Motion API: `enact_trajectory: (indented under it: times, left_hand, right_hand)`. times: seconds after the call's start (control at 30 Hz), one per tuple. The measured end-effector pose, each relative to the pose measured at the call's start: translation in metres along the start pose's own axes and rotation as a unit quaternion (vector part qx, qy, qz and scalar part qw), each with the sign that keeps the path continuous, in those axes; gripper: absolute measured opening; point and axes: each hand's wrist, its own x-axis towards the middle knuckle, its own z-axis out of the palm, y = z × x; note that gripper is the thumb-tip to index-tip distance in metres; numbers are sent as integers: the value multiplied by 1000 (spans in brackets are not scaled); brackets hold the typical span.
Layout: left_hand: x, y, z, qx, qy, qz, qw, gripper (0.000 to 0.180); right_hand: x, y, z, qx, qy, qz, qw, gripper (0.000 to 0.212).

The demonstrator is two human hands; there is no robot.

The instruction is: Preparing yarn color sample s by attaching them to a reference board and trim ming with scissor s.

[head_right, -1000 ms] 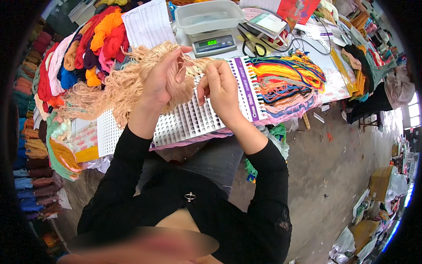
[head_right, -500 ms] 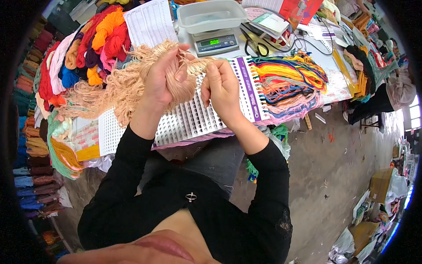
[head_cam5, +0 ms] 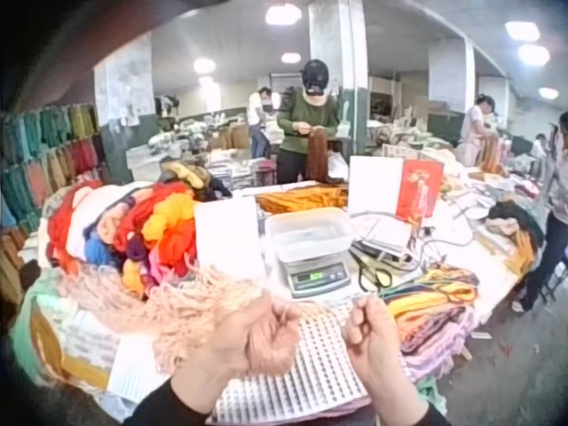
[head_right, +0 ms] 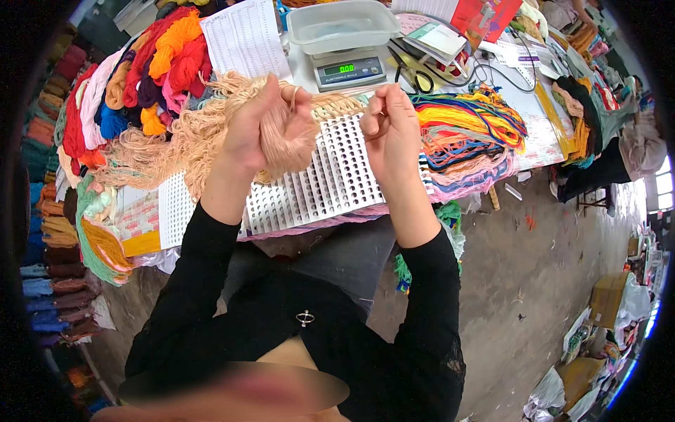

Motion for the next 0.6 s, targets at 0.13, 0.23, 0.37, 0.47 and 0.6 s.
enact_trajectory:
  times: [0.13, 0.23, 0.37, 0.47, 0.6]
  left_hand:
    - [1, -8, 17, 75, 96, 21, 992, 45]
    - [-1, -14, 16, 17, 8, 3, 1000, 40]
    - [3, -22, 33, 0, 81, 11, 997, 39]
    - [2, -18, 15, -17, 4, 3, 1000, 41]
    - [0, -14, 20, -29, 60, 7, 998, 39]
  right_hand:
    - [-13, 16, 8, -248, -6, -32, 968, 22]
    - [-17, 29, 27, -398, -72, -80, 911, 14]
    - [-18, 32, 30, -394, -64, -75, 914, 9]
    - [-18, 33, 26, -333, -80, -61, 938, 10]
    - [-21, 30, 21, -290, -108, -41, 950, 14]
